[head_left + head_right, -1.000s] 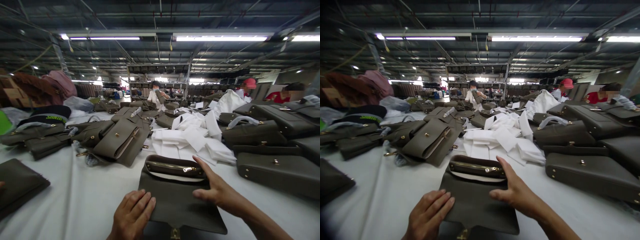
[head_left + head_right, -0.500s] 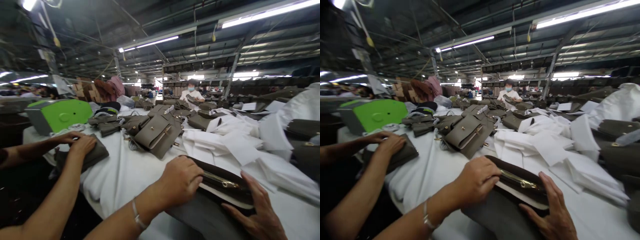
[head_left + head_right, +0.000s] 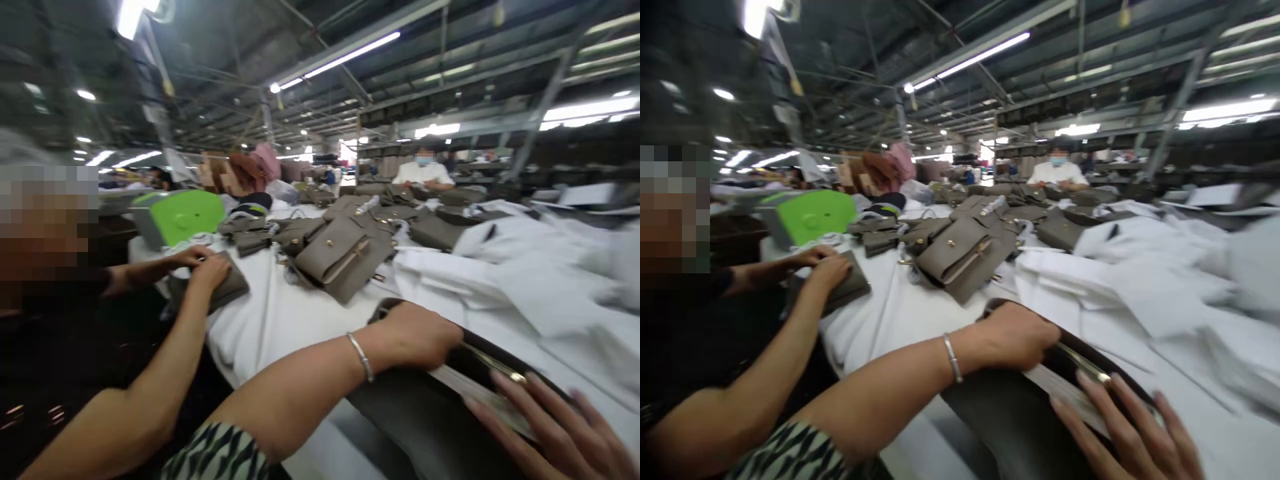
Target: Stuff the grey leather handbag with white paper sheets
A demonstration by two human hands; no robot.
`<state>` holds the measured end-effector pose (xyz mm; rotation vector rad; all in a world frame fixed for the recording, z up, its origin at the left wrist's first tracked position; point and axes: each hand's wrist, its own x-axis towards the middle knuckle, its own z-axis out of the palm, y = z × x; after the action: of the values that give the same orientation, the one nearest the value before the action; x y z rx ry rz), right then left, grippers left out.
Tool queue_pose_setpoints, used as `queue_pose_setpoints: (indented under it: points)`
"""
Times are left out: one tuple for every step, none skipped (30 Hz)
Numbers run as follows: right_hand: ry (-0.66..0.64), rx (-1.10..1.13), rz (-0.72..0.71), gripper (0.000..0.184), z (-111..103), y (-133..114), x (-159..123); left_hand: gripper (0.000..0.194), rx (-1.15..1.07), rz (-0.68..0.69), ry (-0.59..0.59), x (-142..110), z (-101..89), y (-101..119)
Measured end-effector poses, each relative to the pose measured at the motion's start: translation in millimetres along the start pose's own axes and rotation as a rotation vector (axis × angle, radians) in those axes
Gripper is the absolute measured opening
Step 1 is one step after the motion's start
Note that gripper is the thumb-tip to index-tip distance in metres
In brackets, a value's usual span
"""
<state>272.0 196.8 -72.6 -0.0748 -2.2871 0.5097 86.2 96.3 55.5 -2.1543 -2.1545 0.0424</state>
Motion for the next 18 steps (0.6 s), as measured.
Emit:
queue_pose_setpoints:
  points:
    - [0.021,-0.136,-0.048,0.081,-9.0,-6.9,-5.5,0.013,-0.001,-0.001,0.031,-0.8,1.7,0.7]
    - [0.031,-0.222,-0.034,0.099,-15.1,-12.3,-7.3,0.014,-0.002,-0.008,0.059,-1.0,3.9,0.2]
    - [0.033,-0.268,0.036,0.111,-18.4,-14.9,-6.0,0.015,-0.003,-0.012,0.091,-0.8,6.7,-1.3]
    - [0.045,-0.282,0.13,0.12,-19.7,-14.6,-2.9,0.014,-0.004,-0.005,0.115,-0.3,9.6,-3.5]
    - [0.052,-0.268,0.254,0.126,-19.9,-11.7,0.9,0.013,-0.006,0.005,0.136,0.1,12.4,-5.8]
    - [0.057,-0.21,0.392,0.129,-19.6,-7.1,4.3,0.011,-0.003,0.006,0.154,0.2,14.8,-8.0]
    - [0.054,-0.105,0.526,0.133,-19.3,-1.8,6.9,0.009,0.003,0.003,0.168,0.0,16.4,-9.9]
    - [0.041,0.029,0.638,0.134,-18.9,3.5,8.4,0.008,0.01,-0.002,0.177,-0.5,17.3,-11.2]
    - [0.024,0.166,0.711,0.135,-18.6,8.2,9.0,0.006,0.018,-0.01,0.182,-1.0,17.6,-11.9]
    - [0.008,0.279,0.742,0.135,-18.2,12.1,8.9,0.003,0.024,-0.017,0.186,-1.1,17.4,-11.9]
    - [-0.003,0.356,0.738,0.133,-17.9,15.4,8.4,0.003,0.028,-0.02,0.19,-0.6,17.0,-11.2]
    - [-0.006,0.391,0.709,0.129,-17.6,17.8,7.8,0.006,0.029,-0.019,0.194,0.7,16.6,-9.8]
    - [0.001,0.4,0.671,0.122,-17.6,19.7,7.4,0.009,0.027,-0.011,0.198,2.9,16.4,-7.7]
    - [0.012,0.409,0.639,0.116,-17.7,20.9,7.5,0.012,0.019,0.012,0.212,6.0,16.5,-5.1]
    - [0.017,0.426,0.62,0.109,-18.2,21.6,8.0,0.015,0.011,0.062,0.241,9.7,16.9,-2.0]
    - [0.019,0.446,0.614,0.103,-19.0,21.8,9.0,0.02,0.006,0.131,0.282,13.9,17.6,1.5]
    - [0.018,0.456,0.617,0.097,-20.0,21.7,10.5,0.026,0.004,0.211,0.326,18.3,18.5,5.0]
    - [0.016,0.445,0.63,0.09,-21.2,21.3,12.3,0.029,0.008,0.289,0.368,22.7,19.6,8.5]
